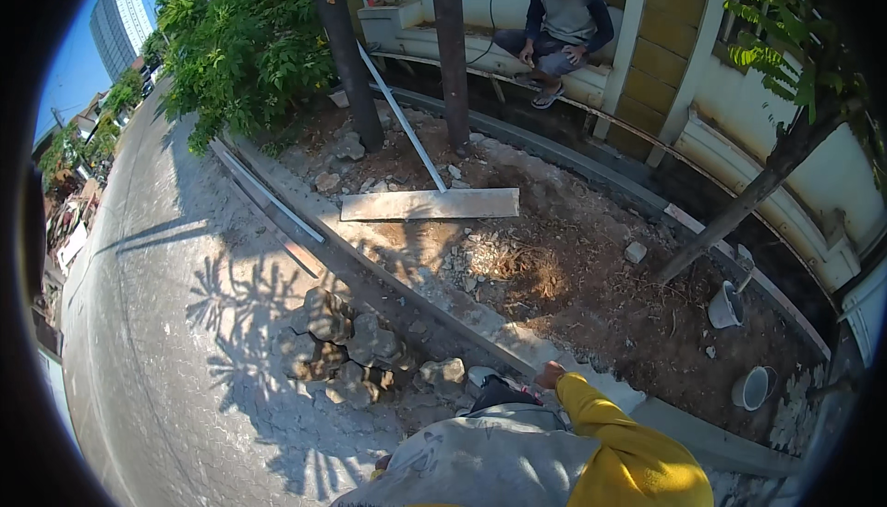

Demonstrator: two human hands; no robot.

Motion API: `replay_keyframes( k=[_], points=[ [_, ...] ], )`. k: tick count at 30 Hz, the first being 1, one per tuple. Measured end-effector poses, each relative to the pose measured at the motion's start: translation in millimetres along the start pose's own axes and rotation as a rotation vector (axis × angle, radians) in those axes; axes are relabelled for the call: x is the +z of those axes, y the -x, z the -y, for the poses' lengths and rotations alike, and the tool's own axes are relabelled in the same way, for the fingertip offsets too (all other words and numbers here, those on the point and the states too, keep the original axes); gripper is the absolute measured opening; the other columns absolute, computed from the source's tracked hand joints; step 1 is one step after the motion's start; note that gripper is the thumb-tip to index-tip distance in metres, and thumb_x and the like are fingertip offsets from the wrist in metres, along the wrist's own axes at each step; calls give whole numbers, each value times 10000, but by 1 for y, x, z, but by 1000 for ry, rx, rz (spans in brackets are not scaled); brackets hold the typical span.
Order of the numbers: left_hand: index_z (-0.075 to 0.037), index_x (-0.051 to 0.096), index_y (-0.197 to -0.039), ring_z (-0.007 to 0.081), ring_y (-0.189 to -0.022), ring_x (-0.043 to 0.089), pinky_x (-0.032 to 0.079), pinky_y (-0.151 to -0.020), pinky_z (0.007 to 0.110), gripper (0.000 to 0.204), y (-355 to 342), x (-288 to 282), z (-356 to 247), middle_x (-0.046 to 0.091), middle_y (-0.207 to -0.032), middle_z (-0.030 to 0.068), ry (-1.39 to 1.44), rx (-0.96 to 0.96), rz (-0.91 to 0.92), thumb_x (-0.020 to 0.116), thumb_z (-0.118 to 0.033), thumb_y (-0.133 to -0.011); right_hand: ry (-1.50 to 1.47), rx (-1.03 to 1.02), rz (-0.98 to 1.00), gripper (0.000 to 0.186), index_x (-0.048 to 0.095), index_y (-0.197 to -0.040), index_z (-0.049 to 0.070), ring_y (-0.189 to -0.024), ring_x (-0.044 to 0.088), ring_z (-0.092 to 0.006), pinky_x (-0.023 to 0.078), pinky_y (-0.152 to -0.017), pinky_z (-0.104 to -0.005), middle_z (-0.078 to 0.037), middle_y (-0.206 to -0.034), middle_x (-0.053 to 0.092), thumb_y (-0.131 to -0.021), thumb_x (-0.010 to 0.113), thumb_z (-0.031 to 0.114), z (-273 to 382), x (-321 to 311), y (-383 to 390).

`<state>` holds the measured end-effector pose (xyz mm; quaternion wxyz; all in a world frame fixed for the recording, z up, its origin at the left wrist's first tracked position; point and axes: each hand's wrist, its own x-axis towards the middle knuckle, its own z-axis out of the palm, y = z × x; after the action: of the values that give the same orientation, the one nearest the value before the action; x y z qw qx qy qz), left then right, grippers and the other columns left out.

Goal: Manually fitting and laying hexagonal concrete pavers into a prepared dirt and sand base.

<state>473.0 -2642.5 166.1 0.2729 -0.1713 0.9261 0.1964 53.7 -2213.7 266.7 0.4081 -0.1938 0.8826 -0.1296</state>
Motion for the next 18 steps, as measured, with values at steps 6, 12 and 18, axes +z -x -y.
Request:
replay_keyframes(
  k=[6,12,18],
  points=[
    [-108,590,-1238,335,-877,699,524,-717,477,363,6,-20,2,696,-1138,146,1043,-510,118,545,-317,-945,-2,186,38,415,725,-1074,86,-875,723,-298,559,-826,-455,-156,-925,742,-821,699,414,-47,61,30],
    [-100,496,-1362,366,-896,693,513,-716,524,421,44,-38,-8,664,-1215,141,1469,-845,69,475,-290,-986,-9,308,78,321,725,-1135,252,-888,711,-344,565,-814,-456,-133,-937,719,-882,629,426,-35,76,51],
    [-101,463,-1405,416,-960,674,507,-785,575,443,42,-44,-23,634,-1287,140,1435,-867,102,458,-288,-1003,412,-36,223,446,710,-1122,72,-1043,671,-359,541,-902,-440,-237,-1058,700,-859,592,413,-17,45,47]
  ],
)
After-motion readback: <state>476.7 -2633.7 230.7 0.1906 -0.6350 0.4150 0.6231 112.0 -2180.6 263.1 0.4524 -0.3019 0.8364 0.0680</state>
